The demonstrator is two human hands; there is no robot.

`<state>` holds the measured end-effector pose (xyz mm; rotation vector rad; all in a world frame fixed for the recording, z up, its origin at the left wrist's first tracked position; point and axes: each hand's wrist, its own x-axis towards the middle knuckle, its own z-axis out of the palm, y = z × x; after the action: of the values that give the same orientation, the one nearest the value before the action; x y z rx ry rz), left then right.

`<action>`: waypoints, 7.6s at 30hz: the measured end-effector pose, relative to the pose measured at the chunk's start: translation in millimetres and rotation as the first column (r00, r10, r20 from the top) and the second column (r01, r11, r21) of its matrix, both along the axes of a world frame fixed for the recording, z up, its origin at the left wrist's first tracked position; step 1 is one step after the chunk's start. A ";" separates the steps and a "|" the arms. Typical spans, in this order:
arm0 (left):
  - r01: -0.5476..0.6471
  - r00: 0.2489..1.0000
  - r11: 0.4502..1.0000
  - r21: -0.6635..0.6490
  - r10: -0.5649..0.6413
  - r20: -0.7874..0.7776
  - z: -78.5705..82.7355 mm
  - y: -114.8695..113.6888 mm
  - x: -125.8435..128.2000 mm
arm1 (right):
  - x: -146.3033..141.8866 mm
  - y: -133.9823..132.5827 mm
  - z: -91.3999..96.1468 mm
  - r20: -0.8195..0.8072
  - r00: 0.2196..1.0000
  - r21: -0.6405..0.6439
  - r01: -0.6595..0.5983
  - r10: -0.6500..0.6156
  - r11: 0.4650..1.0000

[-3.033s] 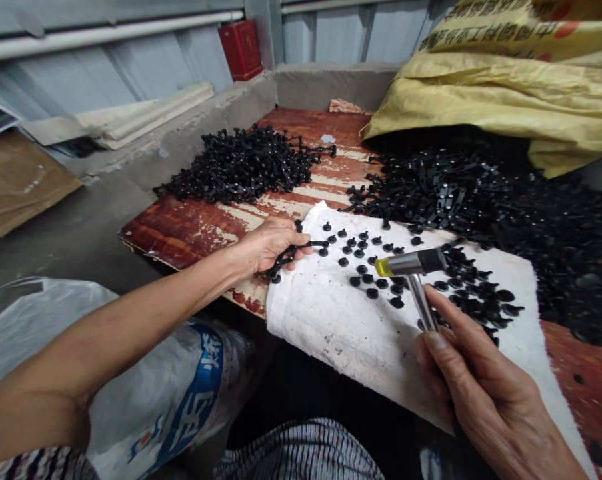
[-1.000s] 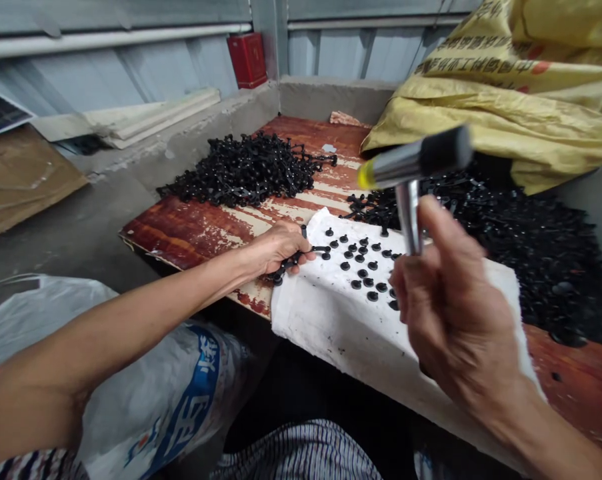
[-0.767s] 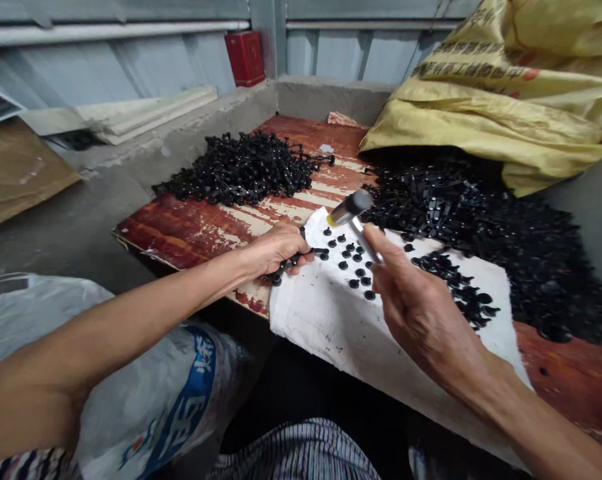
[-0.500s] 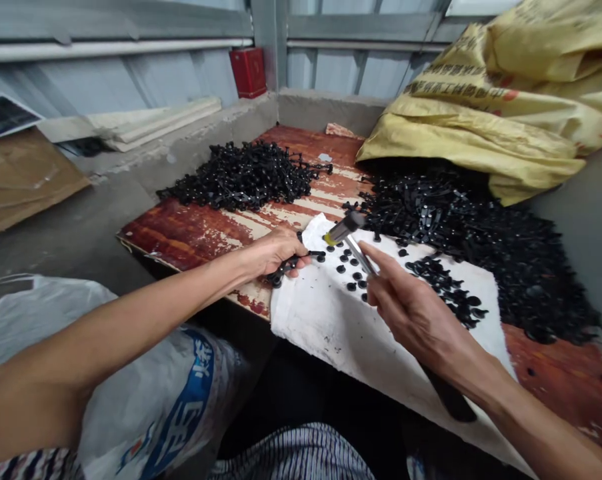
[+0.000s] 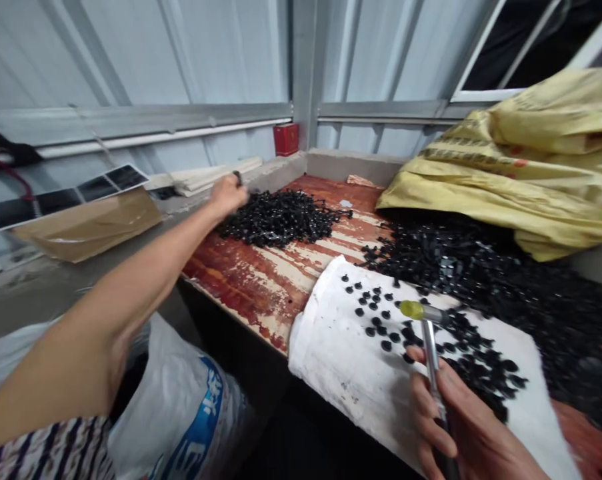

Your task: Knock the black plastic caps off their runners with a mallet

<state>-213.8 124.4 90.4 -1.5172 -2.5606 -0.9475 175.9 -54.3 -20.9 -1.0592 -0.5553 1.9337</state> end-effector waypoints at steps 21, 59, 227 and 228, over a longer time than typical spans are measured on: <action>0.813 0.349 0.424 -0.399 -0.903 -0.250 -102.0 75.2 236.7 | 13.0 0.5 -15.6 -0.383 0.922 -0.027 0.056 -0.062 0.998; 0.946 0.158 0.323 -0.023 -0.400 0.903 -85.0 -129.1 226.7 | 6.7 3.0 -15.8 -0.255 0.958 0.152 0.177 -0.134 0.972; 0.420 0.095 0.901 -0.105 0.072 0.993 -95.3 -108.9 218.0 | 14.9 -1.4 -16.3 0.743 0.519 0.640 -0.371 -0.422 0.673; 0.422 0.102 0.900 -0.107 0.070 0.992 -95.0 -108.9 218.3 | 16.4 -0.4 -16.9 0.744 0.484 0.661 -0.438 -0.460 0.609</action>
<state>4.4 15.5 -4.6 -1.5368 -3.6209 -2.3590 192.3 -54.7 -37.8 -1.3214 -1.8178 0.6466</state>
